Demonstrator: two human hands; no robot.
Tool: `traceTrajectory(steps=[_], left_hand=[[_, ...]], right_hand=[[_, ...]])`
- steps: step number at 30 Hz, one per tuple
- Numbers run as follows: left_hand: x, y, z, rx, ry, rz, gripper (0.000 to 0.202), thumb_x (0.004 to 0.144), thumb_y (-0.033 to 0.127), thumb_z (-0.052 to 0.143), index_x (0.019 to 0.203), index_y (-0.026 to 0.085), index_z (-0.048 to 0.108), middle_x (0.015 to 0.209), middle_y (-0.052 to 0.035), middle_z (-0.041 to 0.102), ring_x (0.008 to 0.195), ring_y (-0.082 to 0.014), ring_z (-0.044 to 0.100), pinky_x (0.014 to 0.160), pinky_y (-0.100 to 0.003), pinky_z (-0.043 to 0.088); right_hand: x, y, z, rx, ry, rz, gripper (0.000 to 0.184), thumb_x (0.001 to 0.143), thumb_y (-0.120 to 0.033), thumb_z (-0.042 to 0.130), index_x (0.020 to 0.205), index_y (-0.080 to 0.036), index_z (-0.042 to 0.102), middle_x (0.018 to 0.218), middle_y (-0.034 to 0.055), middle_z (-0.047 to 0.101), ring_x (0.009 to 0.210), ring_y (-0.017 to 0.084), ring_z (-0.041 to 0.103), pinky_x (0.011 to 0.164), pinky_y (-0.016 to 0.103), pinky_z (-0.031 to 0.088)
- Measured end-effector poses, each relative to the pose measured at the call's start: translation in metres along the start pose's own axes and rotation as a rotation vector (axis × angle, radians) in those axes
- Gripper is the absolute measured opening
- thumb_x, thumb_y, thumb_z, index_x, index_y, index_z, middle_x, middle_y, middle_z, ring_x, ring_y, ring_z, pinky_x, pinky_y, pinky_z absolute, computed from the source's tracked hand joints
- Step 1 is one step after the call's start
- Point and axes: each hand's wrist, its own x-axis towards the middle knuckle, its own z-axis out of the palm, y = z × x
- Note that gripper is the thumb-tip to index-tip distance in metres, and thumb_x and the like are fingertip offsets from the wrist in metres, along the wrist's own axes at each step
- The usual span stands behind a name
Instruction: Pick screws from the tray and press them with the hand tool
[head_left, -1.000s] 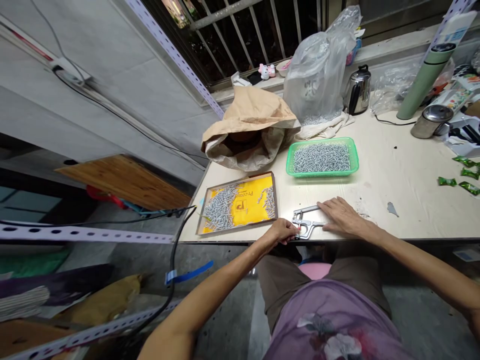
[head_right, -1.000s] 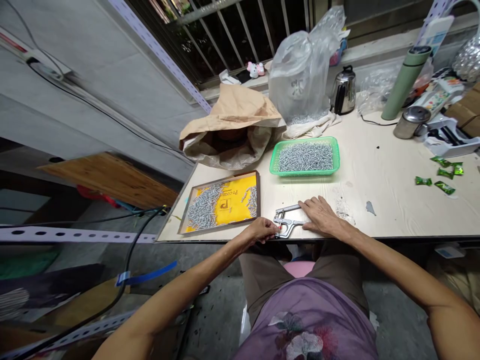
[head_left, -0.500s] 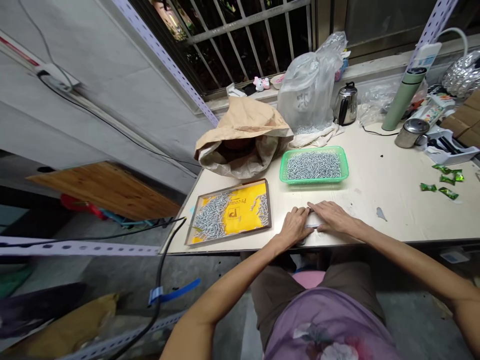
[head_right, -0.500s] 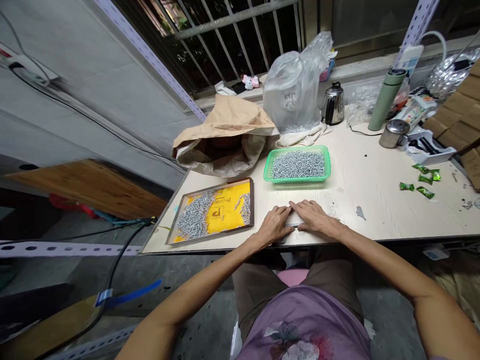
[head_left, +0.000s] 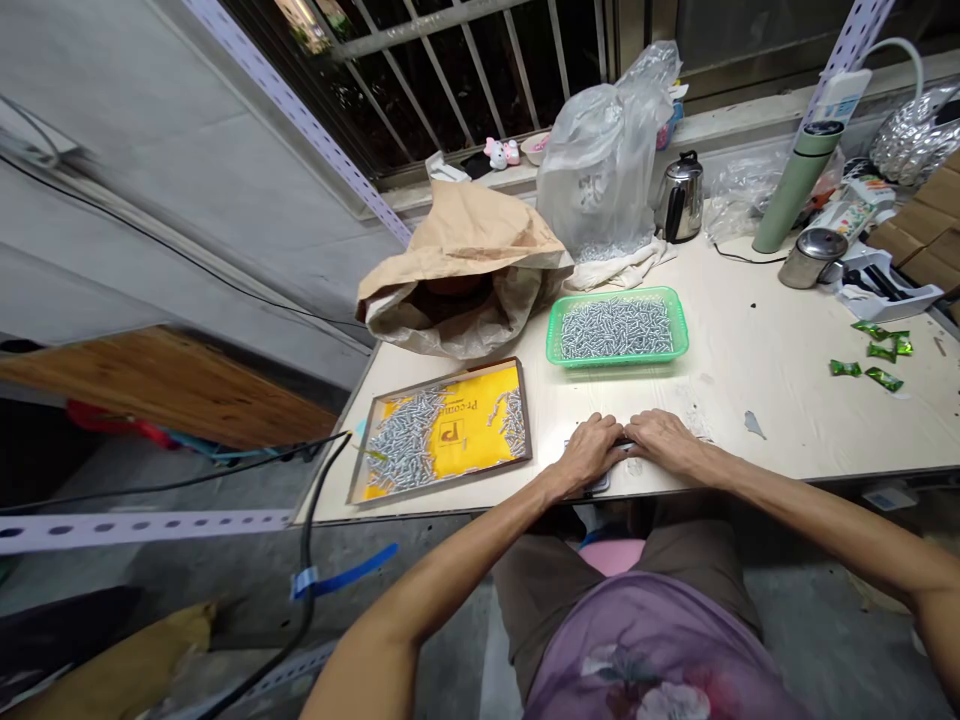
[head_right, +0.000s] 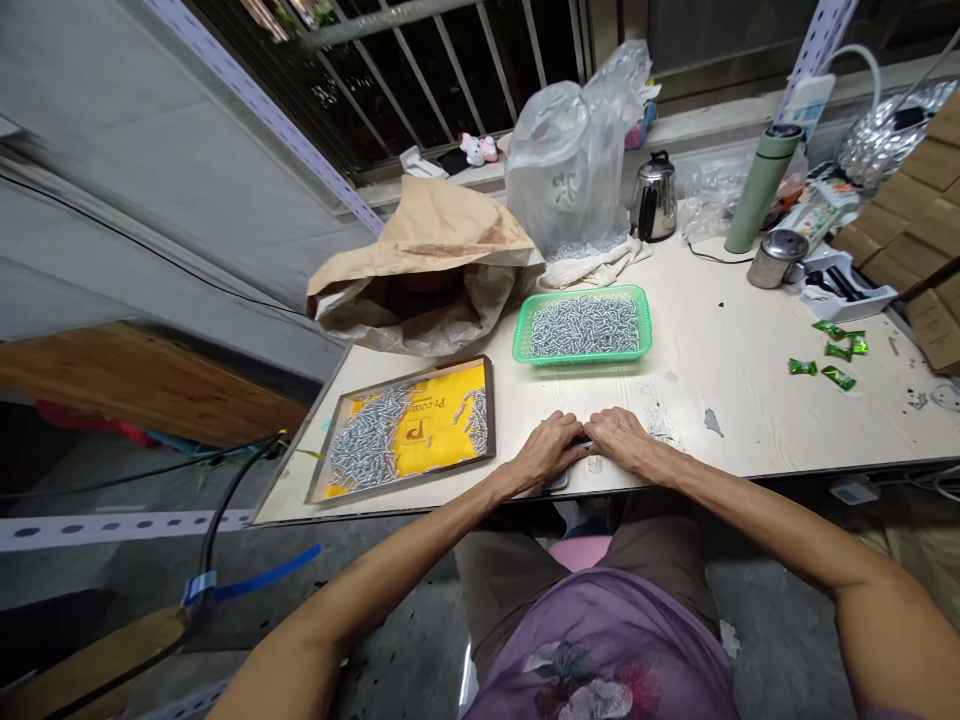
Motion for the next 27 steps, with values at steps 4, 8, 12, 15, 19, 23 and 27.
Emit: traceTrajectory(steps=[4, 8, 12, 15, 19, 23, 27], left_hand=[[0.001, 0.001, -0.002, -0.014, -0.012, -0.021, 0.019, 0.087, 0.036, 0.057, 0.094, 0.018, 0.062, 0.092, -0.0067, 0.059, 0.093, -0.0233, 0.052, 0.08, -0.034, 0.045], [-0.003, 0.003, 0.001, -0.005, 0.101, -0.105, 0.036, 0.084, 0.044, 0.061, 0.108, 0.018, 0.058, 0.1, -0.0083, 0.058, 0.098, -0.0249, 0.052, 0.085, -0.038, 0.046], [-0.018, 0.019, 0.028, -0.028, 0.293, -0.146, 0.043, 0.089, 0.036, 0.054, 0.128, 0.019, 0.046, 0.126, -0.0142, 0.053, 0.117, -0.0279, 0.049, 0.097, -0.045, 0.043], [-0.027, 0.038, 0.055, -0.051, 0.354, -0.032, 0.047, 0.092, 0.035, 0.048, 0.135, 0.017, 0.04, 0.14, -0.0178, 0.045, 0.134, -0.0298, 0.038, 0.107, -0.05, 0.034], [-0.03, 0.053, 0.071, -0.085, 0.368, 0.027, 0.055, 0.093, 0.047, 0.042, 0.138, 0.016, 0.037, 0.143, -0.0174, 0.044, 0.138, -0.0292, 0.034, 0.112, -0.052, 0.026], [-0.027, 0.052, 0.066, -0.127, 0.354, 0.033, 0.06, 0.091, 0.052, 0.043, 0.138, 0.014, 0.039, 0.14, -0.0188, 0.047, 0.136, -0.0304, 0.036, 0.112, -0.053, 0.026], [-0.025, 0.055, 0.067, -0.167, 0.294, 0.012, 0.055, 0.09, 0.051, 0.046, 0.127, 0.011, 0.051, 0.123, -0.0191, 0.06, 0.123, -0.0333, 0.05, 0.104, -0.05, 0.038]], right_hand=[[-0.004, 0.002, 0.001, 0.018, 0.012, -0.031, 0.019, 0.091, -0.031, 0.055, 0.091, -0.014, 0.063, 0.089, 0.0083, 0.064, 0.084, 0.019, 0.057, 0.075, 0.03, 0.037], [-0.003, 0.015, -0.002, 0.003, 0.1, -0.026, 0.036, 0.083, -0.044, 0.063, 0.102, -0.014, 0.063, 0.096, 0.0112, 0.062, 0.089, 0.023, 0.054, 0.075, 0.032, 0.04], [0.003, 0.034, -0.004, 0.055, 0.121, -0.093, 0.045, 0.084, -0.047, 0.06, 0.115, -0.015, 0.06, 0.102, 0.0119, 0.061, 0.091, 0.024, 0.054, 0.078, 0.033, 0.042], [0.012, 0.044, -0.004, 0.054, 0.16, -0.032, 0.024, 0.092, -0.029, 0.049, 0.106, -0.016, 0.064, 0.1, 0.0103, 0.062, 0.091, 0.021, 0.054, 0.079, 0.031, 0.04], [0.03, 0.041, -0.01, -0.051, 0.169, 0.103, 0.023, 0.092, -0.024, 0.047, 0.089, -0.016, 0.068, 0.092, 0.01, 0.063, 0.089, 0.023, 0.051, 0.075, 0.033, 0.037], [0.044, 0.007, -0.018, -0.121, 0.146, 0.005, 0.019, 0.089, -0.022, 0.052, 0.093, -0.018, 0.07, 0.101, 0.0111, 0.063, 0.095, 0.024, 0.048, 0.074, 0.034, 0.034], [0.051, -0.04, -0.013, -0.1, 0.005, -0.393, 0.014, 0.086, -0.023, 0.058, 0.086, -0.024, 0.071, 0.104, 0.0072, 0.063, 0.101, 0.024, 0.045, 0.074, 0.033, 0.034]])
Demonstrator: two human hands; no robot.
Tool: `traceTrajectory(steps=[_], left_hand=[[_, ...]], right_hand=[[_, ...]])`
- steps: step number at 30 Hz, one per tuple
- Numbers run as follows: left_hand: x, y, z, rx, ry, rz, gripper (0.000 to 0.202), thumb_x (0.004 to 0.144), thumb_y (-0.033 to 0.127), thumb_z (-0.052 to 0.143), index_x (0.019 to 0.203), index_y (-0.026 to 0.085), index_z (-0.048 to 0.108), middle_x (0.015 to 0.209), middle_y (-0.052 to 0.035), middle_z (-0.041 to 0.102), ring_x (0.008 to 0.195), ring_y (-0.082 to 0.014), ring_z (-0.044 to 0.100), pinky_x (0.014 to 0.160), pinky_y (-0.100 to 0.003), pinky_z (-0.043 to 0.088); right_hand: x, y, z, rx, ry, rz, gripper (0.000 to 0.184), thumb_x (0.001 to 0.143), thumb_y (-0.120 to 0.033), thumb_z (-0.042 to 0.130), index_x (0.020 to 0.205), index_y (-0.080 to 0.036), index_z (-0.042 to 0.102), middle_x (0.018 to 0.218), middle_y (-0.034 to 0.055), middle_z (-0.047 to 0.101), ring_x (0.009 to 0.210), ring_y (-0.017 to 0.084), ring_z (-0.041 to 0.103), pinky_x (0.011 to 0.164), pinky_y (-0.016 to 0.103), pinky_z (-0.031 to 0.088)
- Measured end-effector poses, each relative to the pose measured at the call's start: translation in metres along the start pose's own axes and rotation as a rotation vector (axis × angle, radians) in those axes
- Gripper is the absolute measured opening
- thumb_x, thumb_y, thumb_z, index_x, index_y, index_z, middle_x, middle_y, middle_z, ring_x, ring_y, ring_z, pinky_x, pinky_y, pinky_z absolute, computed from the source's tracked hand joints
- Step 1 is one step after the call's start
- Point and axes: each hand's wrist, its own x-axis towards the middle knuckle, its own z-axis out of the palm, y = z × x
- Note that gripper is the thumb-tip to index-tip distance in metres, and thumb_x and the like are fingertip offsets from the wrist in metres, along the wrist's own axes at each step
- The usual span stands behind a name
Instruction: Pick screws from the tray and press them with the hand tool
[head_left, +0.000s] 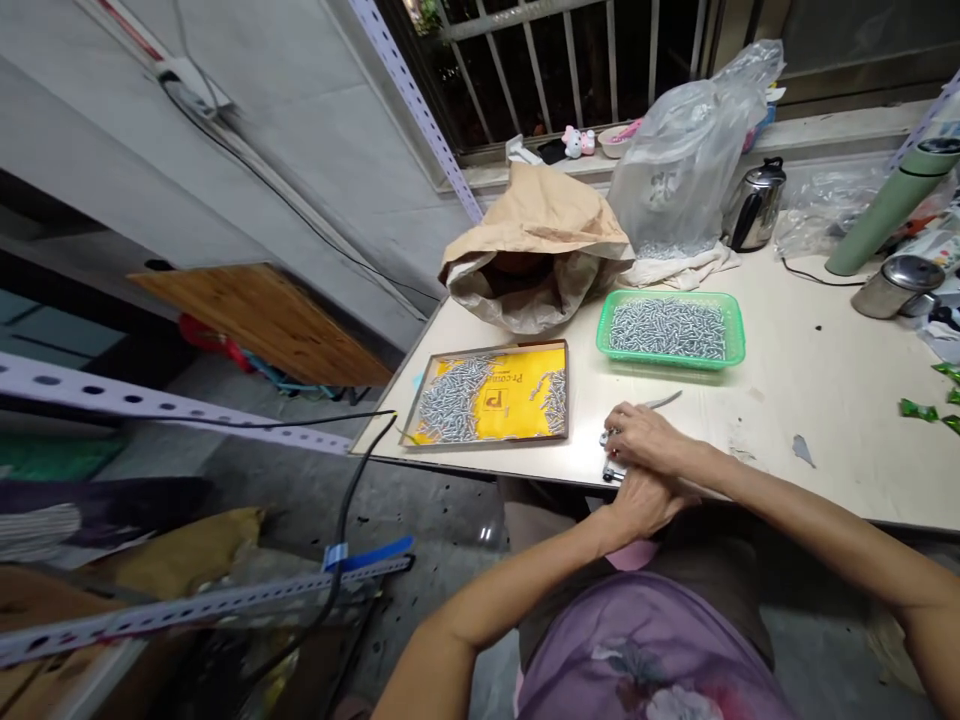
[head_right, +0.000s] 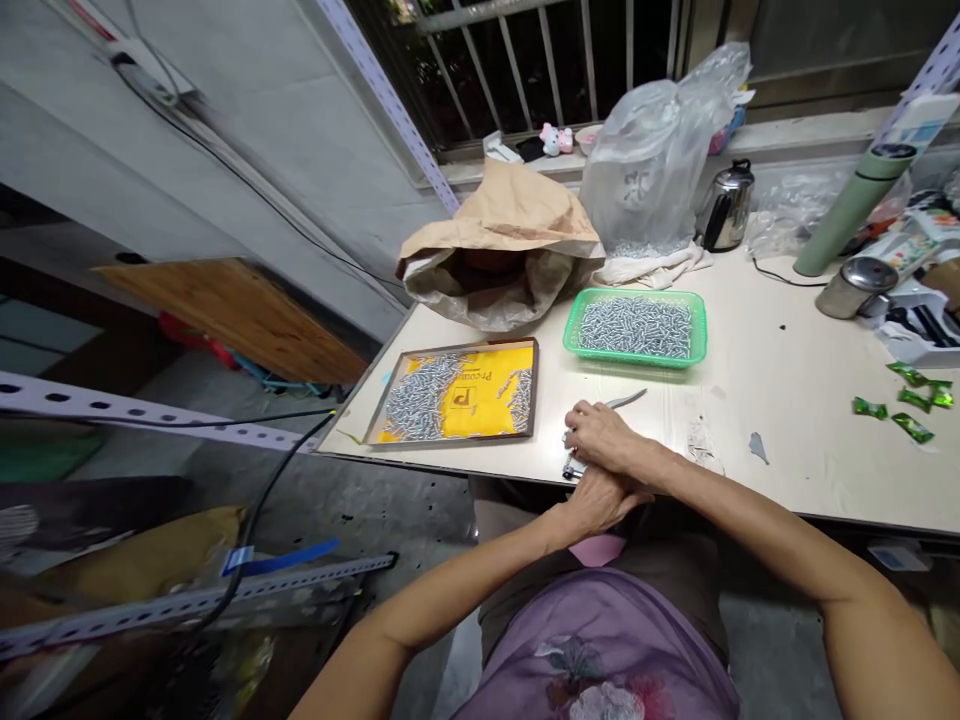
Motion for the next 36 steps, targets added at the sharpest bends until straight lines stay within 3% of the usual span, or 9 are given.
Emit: traceTrajectory(steps=[5, 8, 10, 12, 16, 21, 25, 30, 36], left_hand=[[-0.028, 0.0, 0.003, 0.092, 0.127, 0.147, 0.041, 0.091, 0.044, 0.047, 0.123, 0.02, 0.056, 0.113, -0.0117, 0.065, 0.108, -0.0248, 0.059, 0.087, -0.037, 0.05], [-0.053, -0.027, -0.021, 0.165, 0.247, 0.1, 0.028, 0.094, 0.035, 0.046, 0.113, 0.021, 0.061, 0.096, -0.0086, 0.068, 0.088, -0.0187, 0.062, 0.073, -0.03, 0.051], [-0.066, -0.058, -0.052, 0.248, 0.347, -0.063, 0.023, 0.094, 0.027, 0.044, 0.103, 0.019, 0.064, 0.086, -0.0077, 0.066, 0.082, -0.0173, 0.06, 0.072, -0.028, 0.05], [-0.072, -0.091, -0.087, 0.363, 0.448, -0.39, 0.02, 0.093, 0.022, 0.045, 0.097, 0.019, 0.065, 0.086, -0.0079, 0.065, 0.082, -0.0174, 0.059, 0.072, -0.027, 0.049], [-0.071, -0.143, -0.131, 0.498, 0.308, -0.888, 0.02, 0.09, 0.023, 0.051, 0.097, 0.011, 0.065, 0.097, -0.0144, 0.065, 0.095, -0.0243, 0.06, 0.082, -0.033, 0.048], [-0.071, -0.167, -0.138, 0.497, 0.142, -0.975, 0.024, 0.089, 0.017, 0.044, 0.091, 0.01, 0.067, 0.095, -0.0158, 0.067, 0.089, -0.0247, 0.064, 0.072, -0.03, 0.047], [-0.072, -0.16, -0.144, 0.356, 0.217, -0.918, 0.024, 0.085, 0.017, 0.045, 0.085, 0.012, 0.069, 0.089, -0.0132, 0.07, 0.085, -0.023, 0.066, 0.072, -0.029, 0.048], [-0.05, -0.109, -0.129, -0.351, 0.27, -0.783, 0.019, 0.076, 0.029, 0.059, 0.084, 0.016, 0.071, 0.071, -0.0023, 0.069, 0.061, -0.0142, 0.062, 0.058, -0.023, 0.048], [-0.026, -0.06, -0.084, -0.774, 0.074, -0.887, 0.025, 0.066, 0.034, 0.07, 0.072, 0.01, 0.069, 0.045, 0.0062, 0.049, 0.037, -0.0043, 0.035, 0.039, -0.018, 0.026]], right_hand=[[0.017, -0.018, 0.016, -0.008, 0.039, -0.169, 0.018, 0.088, -0.019, 0.055, 0.074, -0.019, 0.067, 0.095, 0.0077, 0.064, 0.096, 0.021, 0.048, 0.074, 0.033, 0.035], [0.019, -0.009, 0.019, 0.088, 0.241, -0.198, 0.015, 0.089, -0.017, 0.052, 0.08, -0.018, 0.065, 0.085, 0.006, 0.065, 0.084, 0.019, 0.051, 0.071, 0.031, 0.038], [0.017, 0.006, 0.01, 0.142, 0.45, -0.153, 0.018, 0.091, -0.018, 0.047, 0.083, -0.018, 0.063, 0.08, 0.0057, 0.064, 0.079, 0.018, 0.053, 0.071, 0.031, 0.04], [0.013, 0.028, -0.008, 0.15, 0.647, -0.044, 0.02, 0.093, -0.02, 0.044, 0.086, -0.018, 0.062, 0.081, 0.0065, 0.064, 0.079, 0.019, 0.055, 0.073, 0.032, 0.042], [0.004, 0.074, -0.056, 0.04, 0.8, 0.243, 0.015, 0.091, -0.022, 0.047, 0.091, -0.019, 0.062, 0.086, 0.0079, 0.064, 0.084, 0.022, 0.057, 0.074, 0.035, 0.045], [-0.018, 0.077, -0.074, 0.011, 0.707, 0.371, 0.019, 0.091, -0.023, 0.048, 0.099, -0.016, 0.064, 0.096, 0.0103, 0.064, 0.091, 0.023, 0.059, 0.078, 0.035, 0.048], [-0.044, 0.043, -0.037, 0.162, 0.454, 0.34, 0.023, 0.095, -0.024, 0.043, 0.094, -0.017, 0.065, 0.088, 0.0068, 0.063, 0.08, 0.017, 0.061, 0.069, 0.028, 0.048], [-0.071, 0.009, 0.012, 0.217, 0.091, 0.353, 0.019, 0.09, -0.026, 0.055, 0.106, -0.018, 0.062, 0.098, 0.0061, 0.061, 0.079, 0.015, 0.061, 0.067, 0.026, 0.045], [-0.07, -0.007, 0.027, 0.119, 0.047, 0.43, 0.016, 0.093, -0.023, 0.049, 0.088, -0.017, 0.063, 0.09, 0.0066, 0.06, 0.086, 0.017, 0.057, 0.069, 0.027, 0.04]])
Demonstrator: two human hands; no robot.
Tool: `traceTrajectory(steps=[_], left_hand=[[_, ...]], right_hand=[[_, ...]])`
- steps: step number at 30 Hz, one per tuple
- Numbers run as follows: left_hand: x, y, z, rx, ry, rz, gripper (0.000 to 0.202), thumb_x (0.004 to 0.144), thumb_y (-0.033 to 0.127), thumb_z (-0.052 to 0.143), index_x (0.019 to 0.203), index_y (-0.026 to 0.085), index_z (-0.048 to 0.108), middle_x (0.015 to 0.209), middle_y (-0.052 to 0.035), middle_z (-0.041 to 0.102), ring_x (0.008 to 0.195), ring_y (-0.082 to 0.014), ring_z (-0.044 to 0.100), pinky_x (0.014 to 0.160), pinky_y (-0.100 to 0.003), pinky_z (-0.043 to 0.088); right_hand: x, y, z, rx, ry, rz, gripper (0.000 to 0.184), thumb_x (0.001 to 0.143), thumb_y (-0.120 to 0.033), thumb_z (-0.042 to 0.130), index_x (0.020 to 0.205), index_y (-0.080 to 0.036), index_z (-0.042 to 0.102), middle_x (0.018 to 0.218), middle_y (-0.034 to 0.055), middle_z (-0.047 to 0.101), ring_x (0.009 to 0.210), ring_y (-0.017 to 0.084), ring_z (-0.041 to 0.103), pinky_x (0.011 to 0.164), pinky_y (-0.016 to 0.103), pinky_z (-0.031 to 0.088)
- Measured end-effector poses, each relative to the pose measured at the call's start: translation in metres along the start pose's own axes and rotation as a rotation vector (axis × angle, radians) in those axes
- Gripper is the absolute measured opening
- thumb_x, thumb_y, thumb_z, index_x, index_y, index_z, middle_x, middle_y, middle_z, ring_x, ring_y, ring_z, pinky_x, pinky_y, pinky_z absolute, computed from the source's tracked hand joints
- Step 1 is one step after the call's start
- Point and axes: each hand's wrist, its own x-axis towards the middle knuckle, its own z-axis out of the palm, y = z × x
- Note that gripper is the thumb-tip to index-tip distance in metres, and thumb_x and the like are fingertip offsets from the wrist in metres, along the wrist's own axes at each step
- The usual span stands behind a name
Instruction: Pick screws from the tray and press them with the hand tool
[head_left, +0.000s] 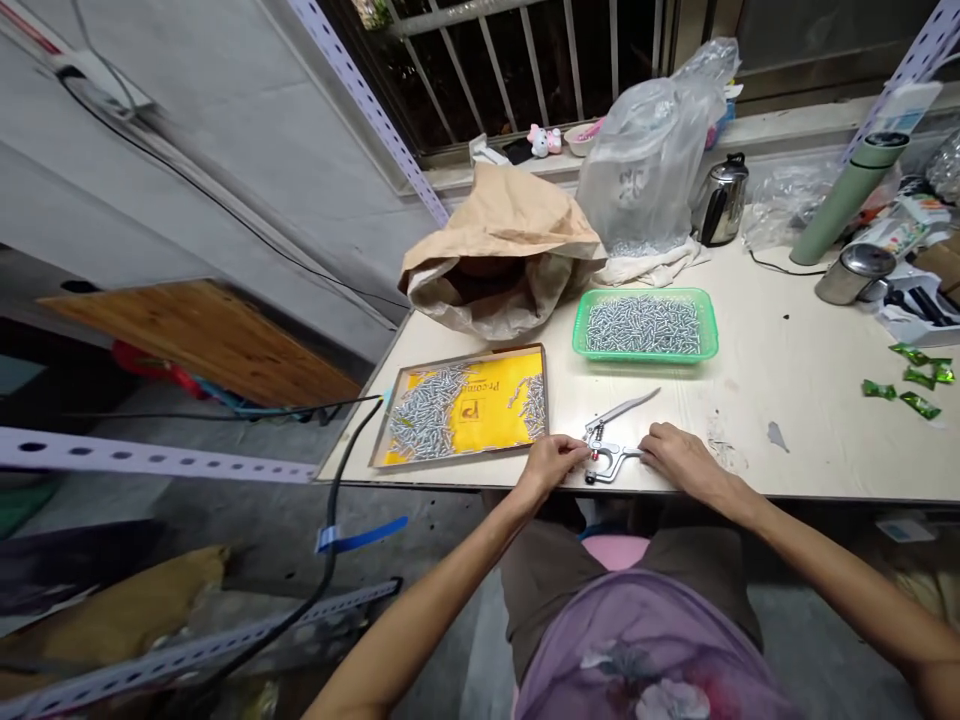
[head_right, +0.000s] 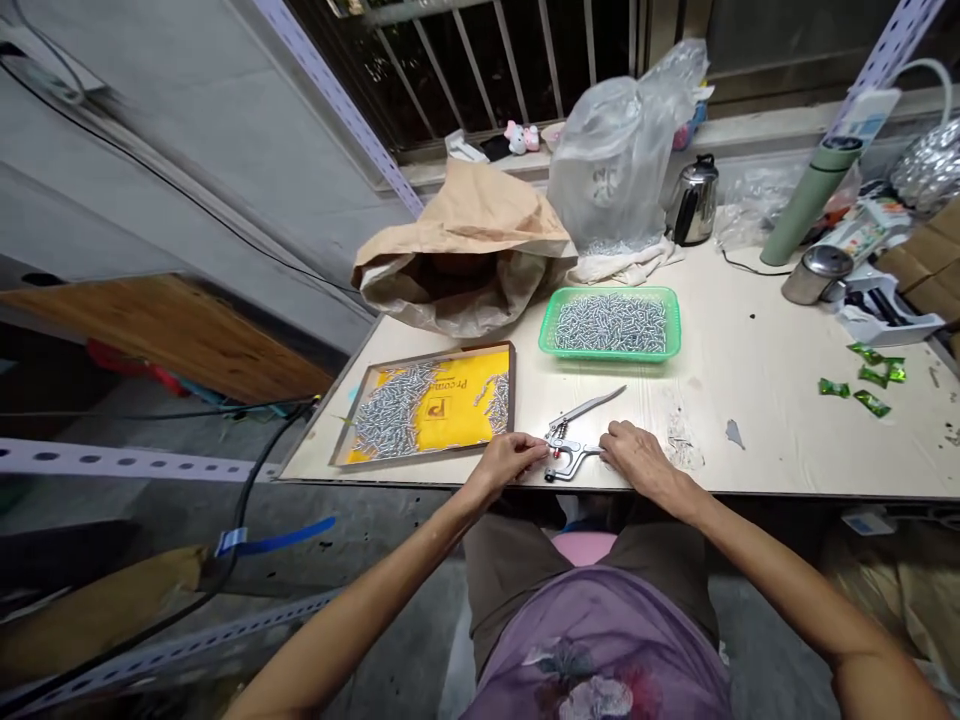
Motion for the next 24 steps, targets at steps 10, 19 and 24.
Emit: traceTrajectory(steps=[10, 19, 24], left_hand=[[0.007, -0.003, 0.004, 0.106, -0.105, -0.147, 0.026, 0.066, 0.037, 0.07, 0.061, 0.012, 0.062, 0.037, 0.0087, 0.038, 0.034, -0.0039, 0.028, 0.039, -0.02, 0.017], [0.008, -0.002, 0.001, 0.188, -0.255, -0.179, 0.034, 0.064, 0.04, 0.07, 0.05, 0.015, 0.052, 0.035, 0.0082, 0.039, 0.032, -0.0026, 0.028, 0.036, -0.019, 0.018], [0.004, -0.002, 0.001, 0.181, -0.253, -0.218, 0.035, 0.064, 0.042, 0.071, 0.052, 0.015, 0.052, 0.039, 0.0076, 0.043, 0.033, -0.0031, 0.032, 0.036, -0.018, 0.021]], right_hand=[[0.0, -0.004, 0.004, -0.011, 0.024, 0.022, 0.017, 0.094, -0.022, 0.048, 0.088, -0.017, 0.063, 0.089, 0.0064, 0.06, 0.082, 0.017, 0.054, 0.065, 0.026, 0.036], [-0.002, -0.004, -0.002, 0.033, -0.029, 0.009, 0.016, 0.093, -0.022, 0.048, 0.093, -0.017, 0.063, 0.096, 0.0089, 0.061, 0.089, 0.019, 0.056, 0.069, 0.027, 0.041], [0.015, 0.022, -0.006, 0.047, 0.021, -0.072, 0.064, 0.074, -0.046, 0.071, 0.128, -0.018, 0.05, 0.141, 0.0184, 0.042, 0.125, 0.034, 0.04, 0.094, 0.046, 0.04]])
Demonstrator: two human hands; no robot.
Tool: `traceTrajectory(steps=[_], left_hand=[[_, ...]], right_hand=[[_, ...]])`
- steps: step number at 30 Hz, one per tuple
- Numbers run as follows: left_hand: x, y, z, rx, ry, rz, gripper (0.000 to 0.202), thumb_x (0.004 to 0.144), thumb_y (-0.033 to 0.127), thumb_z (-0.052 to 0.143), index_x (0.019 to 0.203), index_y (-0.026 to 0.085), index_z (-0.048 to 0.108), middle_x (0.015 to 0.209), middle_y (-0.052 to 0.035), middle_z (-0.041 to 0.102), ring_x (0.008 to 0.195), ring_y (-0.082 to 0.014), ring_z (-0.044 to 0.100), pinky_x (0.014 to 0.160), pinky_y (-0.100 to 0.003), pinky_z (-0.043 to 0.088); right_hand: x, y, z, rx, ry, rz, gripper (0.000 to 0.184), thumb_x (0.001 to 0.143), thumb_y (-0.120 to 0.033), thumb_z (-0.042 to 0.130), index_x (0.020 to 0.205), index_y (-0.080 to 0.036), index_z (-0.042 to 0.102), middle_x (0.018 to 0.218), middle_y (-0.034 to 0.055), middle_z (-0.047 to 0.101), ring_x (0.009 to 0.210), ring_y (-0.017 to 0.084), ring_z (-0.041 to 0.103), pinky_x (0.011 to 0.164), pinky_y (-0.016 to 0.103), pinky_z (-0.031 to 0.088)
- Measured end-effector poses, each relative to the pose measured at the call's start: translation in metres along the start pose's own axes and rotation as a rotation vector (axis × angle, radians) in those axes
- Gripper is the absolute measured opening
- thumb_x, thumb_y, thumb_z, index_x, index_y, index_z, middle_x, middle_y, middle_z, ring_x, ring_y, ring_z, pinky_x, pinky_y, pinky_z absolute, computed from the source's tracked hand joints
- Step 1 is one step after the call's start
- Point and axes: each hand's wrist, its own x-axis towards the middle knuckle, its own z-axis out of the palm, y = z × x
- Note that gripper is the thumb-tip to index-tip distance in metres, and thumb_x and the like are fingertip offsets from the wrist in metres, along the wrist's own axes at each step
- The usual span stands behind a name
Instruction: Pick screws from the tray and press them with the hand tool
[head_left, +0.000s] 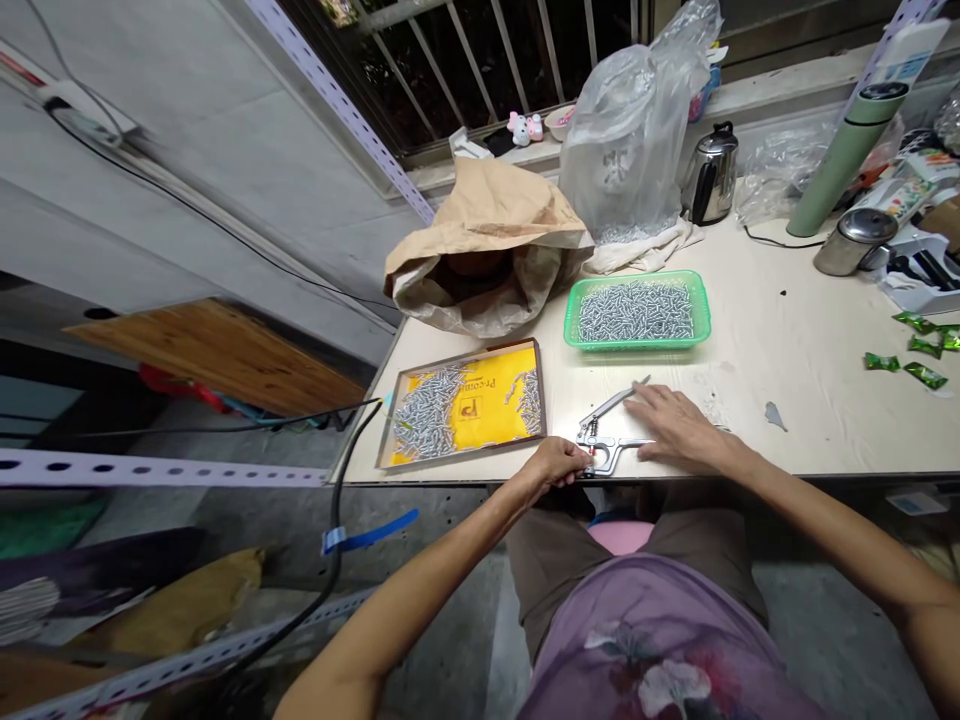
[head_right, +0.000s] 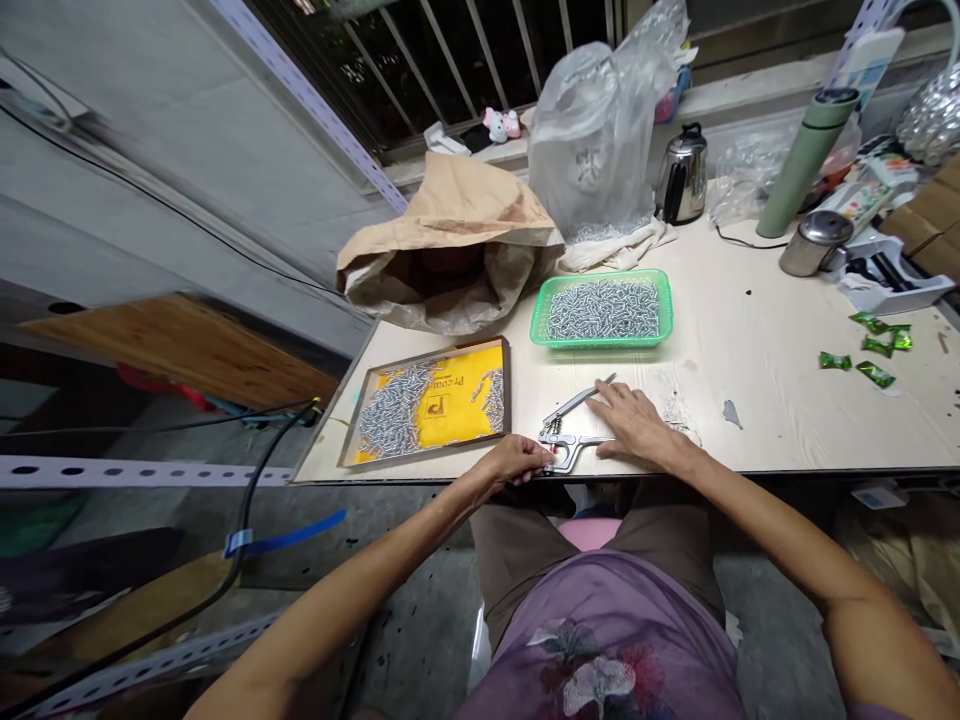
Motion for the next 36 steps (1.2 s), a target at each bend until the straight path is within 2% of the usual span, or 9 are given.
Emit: traceTrajectory(steps=[3, 6, 9, 14, 18, 20, 25, 30, 36], left_hand=[[-0.002, 0.002, 0.001, -0.004, 0.012, -0.008, 0.036, 0.066, 0.042, 0.07, 0.052, 0.015, 0.052, 0.039, 0.0074, 0.043, 0.034, -0.0035, 0.034, 0.037, -0.017, 0.023], [-0.004, 0.003, 0.003, -0.006, 0.023, -0.021, 0.036, 0.068, 0.042, 0.07, 0.052, 0.015, 0.052, 0.037, 0.0074, 0.042, 0.033, -0.0038, 0.034, 0.037, -0.017, 0.025], [-0.005, 0.003, 0.004, -0.01, 0.031, -0.024, 0.038, 0.068, 0.043, 0.07, 0.052, 0.015, 0.051, 0.036, 0.0076, 0.041, 0.032, -0.0041, 0.034, 0.038, -0.018, 0.025], [-0.012, 0.0, 0.004, 0.112, 0.098, 0.017, 0.036, 0.08, 0.041, 0.06, 0.056, 0.015, 0.053, 0.041, 0.0055, 0.044, 0.037, -0.0071, 0.041, 0.043, -0.02, 0.033], [-0.015, 0.005, 0.011, 0.477, 0.429, 0.371, 0.024, 0.086, 0.031, 0.054, 0.07, 0.014, 0.062, 0.069, -0.0042, 0.062, 0.068, -0.0158, 0.059, 0.064, -0.026, 0.045], [-0.011, 0.012, 0.018, 0.625, 0.483, 0.59, 0.015, 0.085, 0.028, 0.058, 0.087, 0.015, 0.065, 0.091, -0.0079, 0.065, 0.09, -0.0204, 0.059, 0.079, -0.031, 0.047], [0.014, 0.034, 0.034, 0.857, 0.34, 0.826, 0.046, 0.079, 0.027, 0.066, 0.122, 0.018, 0.051, 0.126, -0.0118, 0.055, 0.115, -0.0259, 0.049, 0.097, -0.041, 0.043], [0.029, 0.047, 0.028, 0.962, 0.231, 0.83, 0.065, 0.073, 0.035, 0.072, 0.129, 0.016, 0.045, 0.118, -0.0122, 0.056, 0.107, -0.0272, 0.051, 0.094, -0.042, 0.044], [0.027, 0.054, 0.023, 0.988, 0.153, 0.809, 0.043, 0.074, 0.034, 0.072, 0.111, 0.018, 0.06, 0.103, -0.0081, 0.059, 0.099, -0.0254, 0.052, 0.084, -0.037, 0.046]], right_hand=[[0.019, 0.015, -0.003, -0.03, -0.1, -0.031, 0.097, 0.062, -0.058, 0.075, 0.14, -0.015, 0.037, 0.149, 0.0223, 0.03, 0.135, 0.042, 0.025, 0.1, 0.056, 0.032], [0.032, 0.017, -0.008, -0.048, -0.161, -0.07, 0.102, 0.058, -0.058, 0.077, 0.139, -0.01, 0.038, 0.139, 0.0226, 0.042, 0.128, 0.04, 0.035, 0.099, 0.052, 0.033], [0.032, 0.007, -0.015, -0.077, -0.152, -0.046, 0.089, 0.057, -0.05, 0.081, 0.13, -0.011, 0.047, 0.122, 0.0187, 0.055, 0.112, 0.034, 0.048, 0.092, 0.044, 0.038], [0.016, -0.01, -0.02, -0.09, -0.108, 0.001, 0.045, 0.069, -0.037, 0.078, 0.103, -0.014, 0.059, 0.104, 0.0128, 0.059, 0.098, 0.026, 0.052, 0.078, 0.033, 0.04], [0.007, -0.018, -0.02, -0.098, -0.078, 0.029, 0.03, 0.075, -0.031, 0.074, 0.097, -0.015, 0.06, 0.1, 0.011, 0.059, 0.095, 0.024, 0.053, 0.076, 0.032, 0.039], [0.006, -0.02, -0.019, -0.105, -0.073, 0.036, 0.029, 0.076, -0.029, 0.073, 0.097, -0.015, 0.06, 0.101, 0.0108, 0.059, 0.096, 0.024, 0.053, 0.078, 0.033, 0.04], [0.004, -0.016, -0.015, -0.056, -0.053, 0.034, 0.039, 0.074, -0.029, 0.075, 0.106, -0.014, 0.058, 0.102, 0.0109, 0.058, 0.098, 0.024, 0.053, 0.08, 0.034, 0.041], [-0.005, -0.013, -0.013, -0.048, -0.042, 0.109, 0.056, 0.069, -0.033, 0.078, 0.116, -0.013, 0.054, 0.109, 0.0137, 0.058, 0.101, 0.027, 0.052, 0.08, 0.036, 0.044], [-0.014, -0.025, -0.014, -0.065, -0.035, 0.141, 0.018, 0.081, -0.024, 0.067, 0.096, -0.015, 0.063, 0.096, 0.0112, 0.061, 0.096, 0.024, 0.054, 0.079, 0.032, 0.042]])
